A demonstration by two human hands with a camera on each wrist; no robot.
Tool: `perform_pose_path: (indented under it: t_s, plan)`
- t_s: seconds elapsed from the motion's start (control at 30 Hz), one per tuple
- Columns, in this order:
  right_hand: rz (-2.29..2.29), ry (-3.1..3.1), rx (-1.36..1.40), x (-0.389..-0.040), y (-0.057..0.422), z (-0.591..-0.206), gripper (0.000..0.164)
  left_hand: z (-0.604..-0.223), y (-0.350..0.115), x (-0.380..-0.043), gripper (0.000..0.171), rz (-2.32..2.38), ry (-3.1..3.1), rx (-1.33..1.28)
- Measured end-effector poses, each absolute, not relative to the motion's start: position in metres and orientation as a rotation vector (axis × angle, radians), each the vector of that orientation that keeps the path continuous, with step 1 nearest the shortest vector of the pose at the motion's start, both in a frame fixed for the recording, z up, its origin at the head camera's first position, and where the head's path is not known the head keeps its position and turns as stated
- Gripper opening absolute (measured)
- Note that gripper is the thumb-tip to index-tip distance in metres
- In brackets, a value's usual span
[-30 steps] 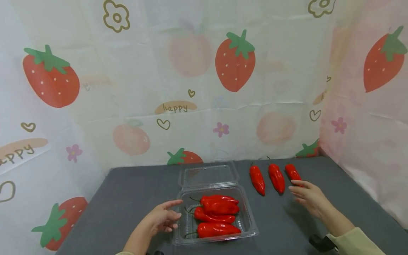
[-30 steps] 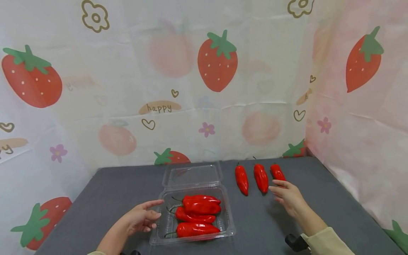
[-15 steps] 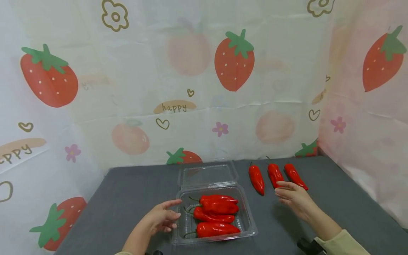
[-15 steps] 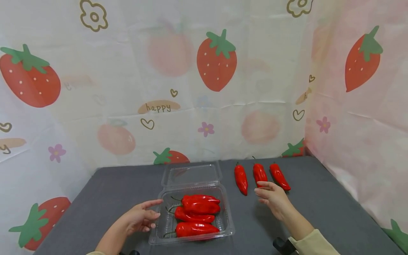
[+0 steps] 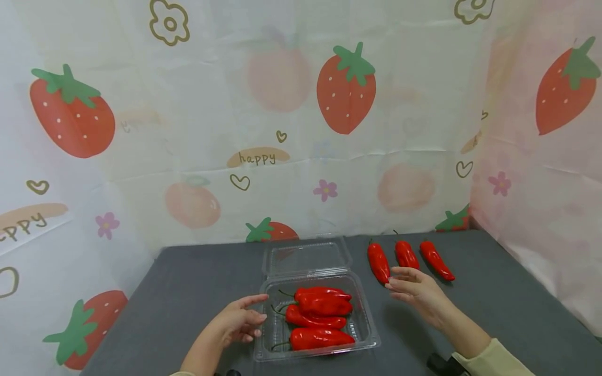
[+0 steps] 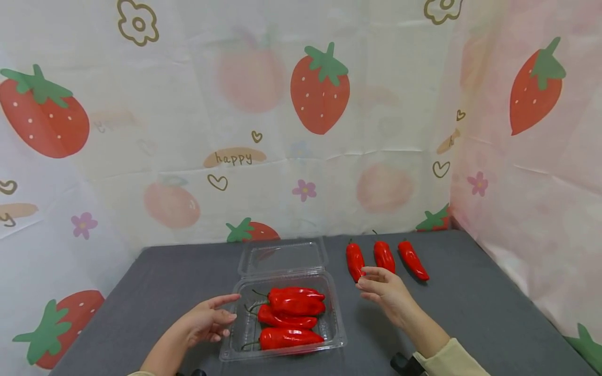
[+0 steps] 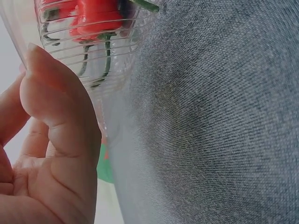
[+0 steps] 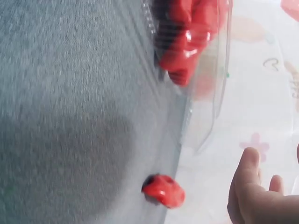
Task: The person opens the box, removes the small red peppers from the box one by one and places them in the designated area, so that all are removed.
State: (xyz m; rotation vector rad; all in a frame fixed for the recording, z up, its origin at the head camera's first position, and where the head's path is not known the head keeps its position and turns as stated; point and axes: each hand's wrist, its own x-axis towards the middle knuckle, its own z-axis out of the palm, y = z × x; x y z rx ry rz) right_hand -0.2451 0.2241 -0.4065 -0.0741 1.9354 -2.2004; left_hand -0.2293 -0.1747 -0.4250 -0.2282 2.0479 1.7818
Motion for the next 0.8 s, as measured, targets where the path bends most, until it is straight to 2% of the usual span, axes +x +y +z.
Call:
perform_pose_path:
  t_s: [0.1, 0.37, 0.63, 0.8]
  plan:
    - [-2.195, 1.918, -0.119, -0.244, 0.217, -0.408, 0.050, -0.426, -0.175, -0.229, 0.057, 1.777, 2.043, -0.230]
    - [-2.180, 1.837, -0.297, -0.245, 0.200, -0.412, 0.042, -0.425, -0.175, -0.229, 0.057, 1.775, 2.046, -0.224]
    - [-2.118, 1.860, -0.383, -0.246, 0.180, -0.419, 0.057, -0.424, -0.175, -0.230, 0.058, 1.775, 2.045, -0.217]
    - [-2.046, 1.957, -0.406, -0.249, 0.169, -0.423, 0.060, -0.424, -0.175, -0.230, 0.058, 1.782, 2.037, -0.212]
